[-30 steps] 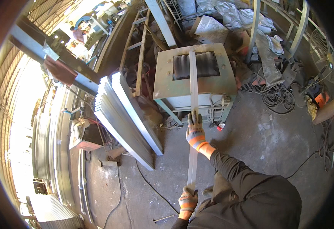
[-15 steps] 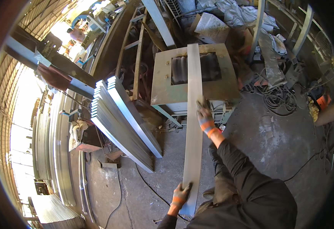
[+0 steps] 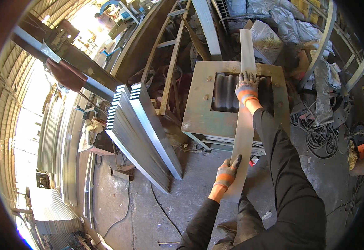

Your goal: The person repeatedly feeds long metal profiles through a belt sander, flipping each piece to smooth multiple edges. After each pass, the person stacks the finished profiles with others nearby.

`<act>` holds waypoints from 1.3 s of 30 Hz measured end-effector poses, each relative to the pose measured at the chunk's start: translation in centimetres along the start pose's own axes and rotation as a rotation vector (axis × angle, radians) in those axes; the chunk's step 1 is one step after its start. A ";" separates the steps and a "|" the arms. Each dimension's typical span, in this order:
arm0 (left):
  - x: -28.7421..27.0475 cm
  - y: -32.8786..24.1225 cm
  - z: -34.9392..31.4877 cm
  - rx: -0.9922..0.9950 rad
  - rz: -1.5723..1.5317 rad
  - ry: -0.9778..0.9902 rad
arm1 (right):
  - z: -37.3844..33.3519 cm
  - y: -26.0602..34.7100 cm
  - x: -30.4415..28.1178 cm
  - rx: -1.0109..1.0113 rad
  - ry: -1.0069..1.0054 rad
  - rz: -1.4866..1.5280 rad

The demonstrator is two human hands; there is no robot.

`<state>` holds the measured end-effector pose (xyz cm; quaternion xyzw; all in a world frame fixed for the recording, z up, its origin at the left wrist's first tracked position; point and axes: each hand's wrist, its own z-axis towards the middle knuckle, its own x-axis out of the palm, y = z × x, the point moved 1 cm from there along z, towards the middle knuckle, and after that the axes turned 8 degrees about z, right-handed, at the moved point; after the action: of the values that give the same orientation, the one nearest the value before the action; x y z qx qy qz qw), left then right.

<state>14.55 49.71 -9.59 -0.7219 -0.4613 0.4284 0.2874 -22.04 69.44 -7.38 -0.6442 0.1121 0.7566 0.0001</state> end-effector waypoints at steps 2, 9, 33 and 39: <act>0.1 3.4 -3.1 0.330 0.313 -0.022 | -3.1 0.5 -0.6 -0.011 0.032 0.003; -1.7 16.2 -21.7 0.526 0.749 0.015 | -24.7 3.8 -4.8 -0.031 0.001 0.065; -9.7 41.2 -75.2 -0.156 0.174 -0.089 | -84.5 9.1 -7.0 0.393 0.341 1.654; -13.6 47.3 -72.2 -0.262 -0.055 -0.176 | -85.5 5.4 -3.0 0.373 0.403 2.017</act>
<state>95.35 16.53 -9.35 -0.7000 -0.5562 0.4181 0.1607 61.03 50.07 -15.92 -0.3559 0.7108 0.2548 -0.5505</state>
